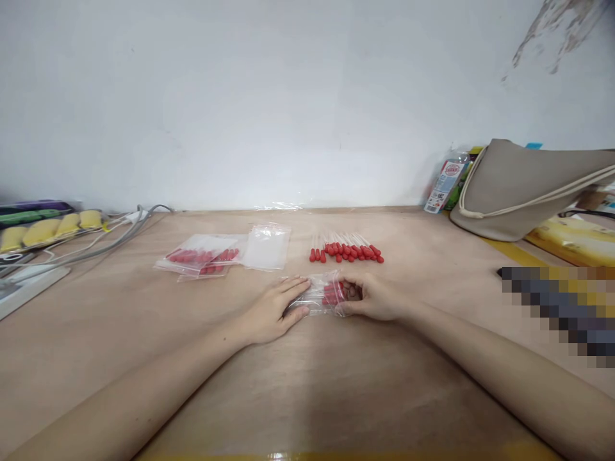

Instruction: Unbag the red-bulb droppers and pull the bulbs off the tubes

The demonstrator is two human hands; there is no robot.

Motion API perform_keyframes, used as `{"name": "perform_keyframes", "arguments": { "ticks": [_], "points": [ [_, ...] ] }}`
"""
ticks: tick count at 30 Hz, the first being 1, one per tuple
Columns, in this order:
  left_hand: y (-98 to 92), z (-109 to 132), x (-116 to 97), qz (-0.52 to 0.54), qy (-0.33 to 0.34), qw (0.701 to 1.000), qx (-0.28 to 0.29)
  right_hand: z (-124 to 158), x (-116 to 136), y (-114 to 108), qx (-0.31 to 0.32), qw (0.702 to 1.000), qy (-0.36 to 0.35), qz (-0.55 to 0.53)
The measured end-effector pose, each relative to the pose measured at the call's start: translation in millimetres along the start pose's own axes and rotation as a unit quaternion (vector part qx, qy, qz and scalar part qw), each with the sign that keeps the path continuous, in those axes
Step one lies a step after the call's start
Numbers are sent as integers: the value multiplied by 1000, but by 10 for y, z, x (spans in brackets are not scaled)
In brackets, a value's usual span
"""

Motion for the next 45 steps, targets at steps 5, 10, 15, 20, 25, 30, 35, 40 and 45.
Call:
{"name": "perform_keyframes", "arguments": {
  "ticks": [5, 10, 15, 20, 25, 30, 35, 40, 45],
  "points": [
    [6, 1, 6, 1, -1, 1000, 3, -27, -101, -5, -12, 992, 20, -126],
    [13, 28, 4, -11, -10, 1000, 21, 103, -476, -65, -4, 936, 179, -303],
    [35, 58, 14, -22, -27, 998, 56, 210, -655, -220, -68, 872, 218, -433],
    [-38, 99, 11, -39, -44, 995, 75, 244, -701, -289, -61, 864, 245, -436],
    [-209, 171, -41, -59, -55, 993, 82, 309, -603, -639, -68, 898, 199, -388],
    [-336, 88, -141, -95, 34, 995, 10, 432, -486, -1160, -165, 920, 163, -317],
    [-71, 2, -239, -51, 162, 982, 82, 331, -203, -1550, -321, 939, 26, -121],
    [112, -5, -157, -58, 94, 985, 136, -27, -2, -1339, -329, 903, -24, 275],
    [117, 16, -95, -67, 10, 991, 113, -319, -149, -968, -222, 877, 10, 427]
  ]
}}
Point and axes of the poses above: each hand's wrist, its own z-axis away from the middle knuckle, its own y-axis out of the palm, x = y × z, the point moved 9 cm from there along -z, towards the middle knuckle, and after that the axes turned 8 degrees about x, right-handed, at the moved point
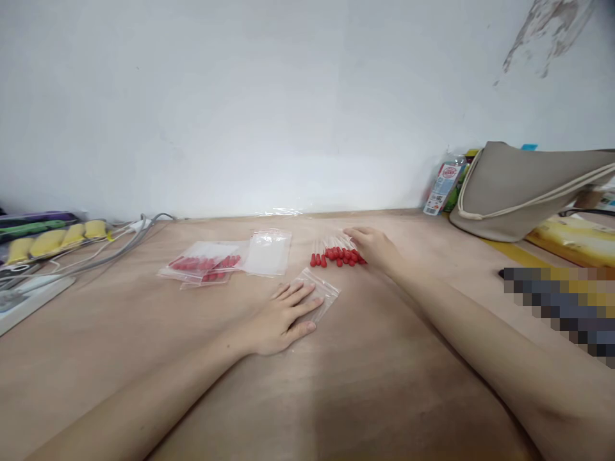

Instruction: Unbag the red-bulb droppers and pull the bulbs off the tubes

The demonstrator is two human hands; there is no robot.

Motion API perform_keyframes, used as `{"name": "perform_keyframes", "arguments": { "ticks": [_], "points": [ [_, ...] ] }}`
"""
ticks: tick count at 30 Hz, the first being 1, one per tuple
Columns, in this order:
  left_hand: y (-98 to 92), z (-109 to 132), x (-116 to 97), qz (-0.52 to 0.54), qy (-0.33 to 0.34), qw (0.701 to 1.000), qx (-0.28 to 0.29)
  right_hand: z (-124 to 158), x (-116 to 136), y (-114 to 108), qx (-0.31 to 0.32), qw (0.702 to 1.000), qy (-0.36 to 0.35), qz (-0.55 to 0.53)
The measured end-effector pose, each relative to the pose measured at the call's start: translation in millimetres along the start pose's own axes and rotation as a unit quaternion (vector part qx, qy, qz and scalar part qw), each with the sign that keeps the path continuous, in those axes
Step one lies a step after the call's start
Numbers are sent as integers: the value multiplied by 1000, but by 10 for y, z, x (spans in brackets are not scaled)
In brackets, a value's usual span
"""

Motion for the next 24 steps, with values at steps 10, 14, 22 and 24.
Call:
{"name": "perform_keyframes", "arguments": {
  "ticks": [10, 14, 22, 24],
  "points": [
    [73, 8, 84, 22, -90, 995, -25, 188, 280, 106, 89, 995, -44, 25],
    [77, 1, 109, 75, -125, 988, -48, 374, 504, -57, 1, 999, -51, -9],
    [-249, 117, 334, 196, -117, 951, -210, 694, 1172, 194, 129, 962, -137, -198],
    [-282, 165, 490, 202, -140, 941, -233, 683, 1158, 207, 138, 957, -123, -222]
  ]
}}
Point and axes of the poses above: each hand's wrist, its own z-axis away from the middle knuckle, its own y-axis out of the palm, x = y × z, the point moved 9 cm from there along -z, towards the middle knuckle, and after that the axes turned 8 degrees about x, right-handed, at the moved point
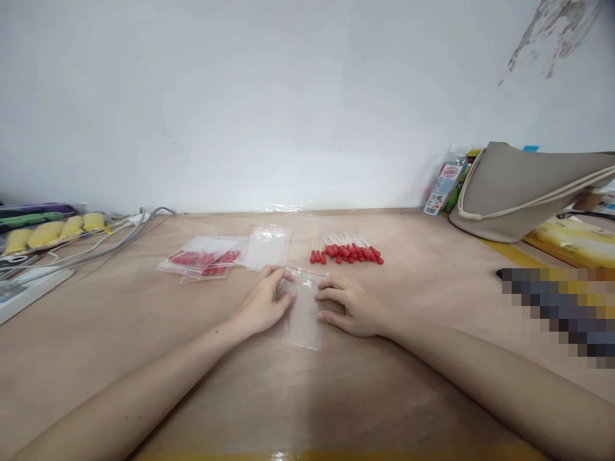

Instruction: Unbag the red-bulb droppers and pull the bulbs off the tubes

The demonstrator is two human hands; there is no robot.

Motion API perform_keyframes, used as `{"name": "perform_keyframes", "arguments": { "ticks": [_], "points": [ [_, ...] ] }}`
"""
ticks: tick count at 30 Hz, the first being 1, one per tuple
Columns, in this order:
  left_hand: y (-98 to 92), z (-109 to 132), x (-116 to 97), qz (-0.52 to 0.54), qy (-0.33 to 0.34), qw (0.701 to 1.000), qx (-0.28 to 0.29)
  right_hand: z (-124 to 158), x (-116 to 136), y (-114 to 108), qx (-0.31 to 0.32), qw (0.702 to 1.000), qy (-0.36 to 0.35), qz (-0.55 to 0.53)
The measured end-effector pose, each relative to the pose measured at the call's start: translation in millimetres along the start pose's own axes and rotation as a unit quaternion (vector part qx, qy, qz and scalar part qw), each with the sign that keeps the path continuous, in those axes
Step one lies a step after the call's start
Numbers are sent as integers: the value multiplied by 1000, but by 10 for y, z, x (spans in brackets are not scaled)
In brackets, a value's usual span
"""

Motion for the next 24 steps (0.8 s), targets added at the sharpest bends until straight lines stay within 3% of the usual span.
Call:
{"name": "perform_keyframes", "arguments": {
  "ticks": [4, 7, 9, 11, 14, 17, 21, 24],
  "points": [
    [13, -58, 228, 105, -44, 993, 12, -9, -69, 5, 18, 999, 25, -20],
    [146, -78, 269, 166, -72, 981, 64, 1, -91, 31, 31, 999, 40, -16],
    [134, -104, 265, 163, -76, 981, 72, 11, -88, 29, 25, 999, 39, -15],
    [-64, -170, 299, 109, -80, 990, 25, 18, -92, 31, 20, 999, 39, -20],
    [-584, -338, 395, -42, -92, 990, -98, 25, -135, 41, 18, 998, 56, -13],
    [-901, -606, 585, -149, -127, 974, -116, 29, -172, 54, 21, 997, 69, -4],
    [-957, -859, 874, -205, -183, 958, -79, 33, -175, 59, 21, 998, 67, -7],
    [-951, -833, 989, -227, -209, 948, -83, 33, -167, 60, 20, 998, 60, -11]
  ]
}}
Point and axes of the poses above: each hand's wrist, its own z-axis away from the middle knuckle, its own y-axis out of the palm, x = y × z, the point moved 9 cm from there along -z, towards the middle knuckle, and after that the axes turned 8 degrees about x, right-handed, at the moved point
